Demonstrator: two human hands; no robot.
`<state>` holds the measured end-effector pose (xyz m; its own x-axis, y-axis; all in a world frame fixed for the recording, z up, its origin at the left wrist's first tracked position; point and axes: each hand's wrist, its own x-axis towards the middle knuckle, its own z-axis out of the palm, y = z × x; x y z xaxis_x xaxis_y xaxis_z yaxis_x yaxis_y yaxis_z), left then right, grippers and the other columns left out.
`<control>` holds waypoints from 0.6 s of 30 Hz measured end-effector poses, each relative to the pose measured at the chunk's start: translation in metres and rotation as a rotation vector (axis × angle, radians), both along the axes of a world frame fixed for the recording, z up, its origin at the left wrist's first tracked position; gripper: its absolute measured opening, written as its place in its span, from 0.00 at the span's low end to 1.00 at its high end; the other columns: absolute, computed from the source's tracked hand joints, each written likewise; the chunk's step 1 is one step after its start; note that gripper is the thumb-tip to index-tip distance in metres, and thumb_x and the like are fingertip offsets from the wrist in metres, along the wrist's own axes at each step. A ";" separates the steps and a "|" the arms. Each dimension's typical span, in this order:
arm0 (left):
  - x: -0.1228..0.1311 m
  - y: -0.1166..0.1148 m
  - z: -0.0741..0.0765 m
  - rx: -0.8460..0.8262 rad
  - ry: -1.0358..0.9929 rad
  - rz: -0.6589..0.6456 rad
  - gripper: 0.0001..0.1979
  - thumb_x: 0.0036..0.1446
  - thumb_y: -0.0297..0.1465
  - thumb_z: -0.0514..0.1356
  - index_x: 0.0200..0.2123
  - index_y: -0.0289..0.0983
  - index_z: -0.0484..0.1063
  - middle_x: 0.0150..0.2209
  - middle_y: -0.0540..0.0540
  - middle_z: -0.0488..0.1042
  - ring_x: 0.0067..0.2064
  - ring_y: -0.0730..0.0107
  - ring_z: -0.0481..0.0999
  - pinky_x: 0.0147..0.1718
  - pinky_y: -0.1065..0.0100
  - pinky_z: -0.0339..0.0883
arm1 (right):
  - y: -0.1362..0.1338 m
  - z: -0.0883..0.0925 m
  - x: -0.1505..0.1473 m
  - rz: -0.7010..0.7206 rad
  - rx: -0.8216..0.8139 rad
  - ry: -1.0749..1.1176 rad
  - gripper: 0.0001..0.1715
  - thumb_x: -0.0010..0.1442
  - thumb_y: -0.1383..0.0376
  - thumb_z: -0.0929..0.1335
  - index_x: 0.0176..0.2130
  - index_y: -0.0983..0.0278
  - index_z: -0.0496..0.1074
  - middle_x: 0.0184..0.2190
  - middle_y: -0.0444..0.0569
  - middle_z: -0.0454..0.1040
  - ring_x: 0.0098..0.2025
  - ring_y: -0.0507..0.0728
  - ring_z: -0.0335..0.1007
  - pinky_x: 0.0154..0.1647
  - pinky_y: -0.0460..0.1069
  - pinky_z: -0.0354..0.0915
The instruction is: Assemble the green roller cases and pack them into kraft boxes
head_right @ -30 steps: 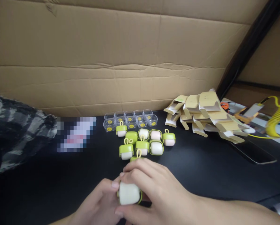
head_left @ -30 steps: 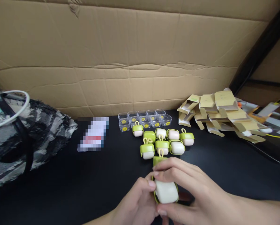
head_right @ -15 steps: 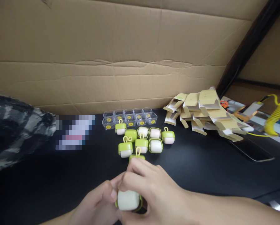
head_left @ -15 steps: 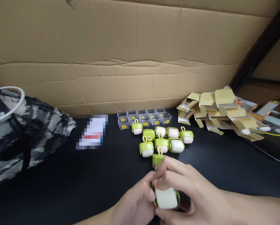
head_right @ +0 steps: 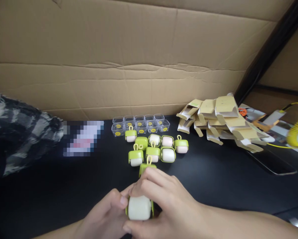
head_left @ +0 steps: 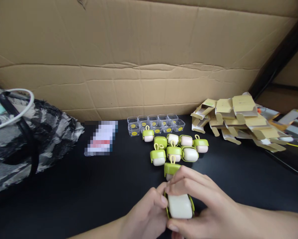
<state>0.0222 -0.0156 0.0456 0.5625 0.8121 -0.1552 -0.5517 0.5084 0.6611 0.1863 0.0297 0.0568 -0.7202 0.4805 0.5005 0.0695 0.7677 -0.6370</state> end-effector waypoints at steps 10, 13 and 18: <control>0.002 -0.002 0.000 -0.004 0.018 0.014 0.05 0.48 0.32 0.55 0.28 0.40 0.59 0.28 0.53 0.60 0.32 0.70 0.62 0.29 0.68 0.52 | 0.001 -0.003 -0.004 0.020 0.052 -0.003 0.20 0.50 0.68 0.71 0.42 0.59 0.62 0.37 0.44 0.70 0.37 0.52 0.67 0.38 0.47 0.65; 0.002 -0.002 0.001 0.038 0.029 -0.006 0.08 0.49 0.35 0.55 0.30 0.41 0.57 0.29 0.53 0.62 0.29 0.70 0.63 0.26 0.68 0.52 | 0.000 -0.003 -0.005 0.019 0.056 0.044 0.19 0.49 0.70 0.70 0.41 0.61 0.63 0.37 0.46 0.70 0.37 0.53 0.67 0.37 0.47 0.65; 0.000 0.000 0.001 0.063 0.052 -0.066 0.18 0.46 0.37 0.58 0.41 0.38 0.59 0.31 0.52 0.64 0.26 0.74 0.62 0.26 0.69 0.55 | -0.001 -0.003 -0.005 -0.002 0.076 0.064 0.17 0.48 0.69 0.70 0.39 0.61 0.63 0.35 0.47 0.69 0.34 0.53 0.67 0.33 0.46 0.65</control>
<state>0.0223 -0.0161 0.0464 0.6079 0.7824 -0.1357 -0.4821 0.4994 0.7199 0.1810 0.0284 0.0539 -0.6848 0.4408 0.5803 0.0322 0.8139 -0.5801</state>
